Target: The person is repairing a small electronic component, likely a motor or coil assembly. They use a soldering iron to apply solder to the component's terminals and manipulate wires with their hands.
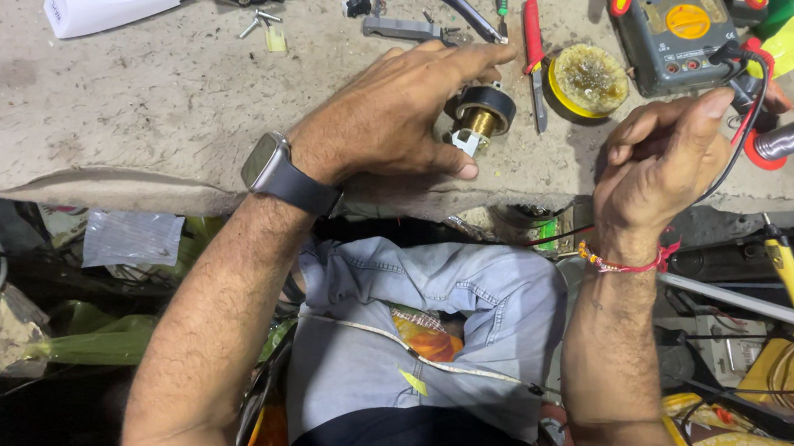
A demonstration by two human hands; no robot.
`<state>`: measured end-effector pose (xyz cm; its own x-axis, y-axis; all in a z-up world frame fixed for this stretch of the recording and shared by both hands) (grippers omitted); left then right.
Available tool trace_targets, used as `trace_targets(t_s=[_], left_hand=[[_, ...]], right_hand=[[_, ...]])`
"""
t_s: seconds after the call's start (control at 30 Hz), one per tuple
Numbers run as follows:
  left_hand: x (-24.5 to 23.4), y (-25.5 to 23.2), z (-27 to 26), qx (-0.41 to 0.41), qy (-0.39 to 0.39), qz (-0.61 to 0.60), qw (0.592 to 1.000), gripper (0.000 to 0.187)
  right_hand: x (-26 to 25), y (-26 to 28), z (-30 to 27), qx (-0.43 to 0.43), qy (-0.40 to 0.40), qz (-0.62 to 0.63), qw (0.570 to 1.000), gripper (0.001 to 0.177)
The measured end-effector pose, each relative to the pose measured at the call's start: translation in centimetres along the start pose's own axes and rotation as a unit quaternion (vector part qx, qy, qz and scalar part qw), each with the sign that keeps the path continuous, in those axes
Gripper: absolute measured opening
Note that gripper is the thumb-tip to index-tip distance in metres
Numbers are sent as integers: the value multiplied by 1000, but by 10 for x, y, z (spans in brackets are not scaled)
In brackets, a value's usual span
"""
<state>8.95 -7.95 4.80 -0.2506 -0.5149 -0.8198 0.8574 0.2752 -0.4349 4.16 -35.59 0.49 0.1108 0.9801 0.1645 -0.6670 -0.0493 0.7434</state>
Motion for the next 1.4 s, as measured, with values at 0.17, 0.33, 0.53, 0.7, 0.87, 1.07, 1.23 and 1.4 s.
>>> trace_targets(t_s=[0.17, 0.33, 0.53, 0.7, 0.87, 1.07, 1.23, 1.4], left_hand=[[9, 1, 0, -5, -26, -23, 999, 122], [-7, -16, 0, 0, -26, -27, 999, 134], [0, -5, -3, 19, -34, -24, 999, 135], [-4, -14, -10, 18, -17, -38, 999, 140], [-8, -14, -5, 17, -17, -64, 998, 130], [-7, -17, -10, 30, -29, -69, 997, 125], [-2, -14, -4, -16, -9, -65, 998, 127], [-11, -19, -10, 12, -18, -79, 997, 129]], right_hand=[[13, 18, -6, 8, 97, -138, 986, 47], [83, 59, 1, -105, 248, -375, 887, 24], [108, 56, 13, -49, 306, -375, 874, 26], [110, 43, 9, -20, 321, -355, 878, 23], [104, 45, 13, -37, 321, -367, 872, 17], [109, 54, 7, -112, 303, -424, 846, 19], [102, 56, 3, -132, 290, -428, 846, 22], [101, 47, 15, -53, 288, -381, 877, 19]])
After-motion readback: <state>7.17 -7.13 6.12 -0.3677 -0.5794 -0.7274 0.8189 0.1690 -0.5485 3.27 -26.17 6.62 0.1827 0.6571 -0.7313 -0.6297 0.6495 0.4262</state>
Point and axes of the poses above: each hand's wrist, its own z-axis towards the middle knuckle, its own x-axis out of the palm, y = z × x, the point moved 5 cm from there along z, towards the middle knuckle, and after that the axes turned 12 degrees about y, right-handed, at the moved point
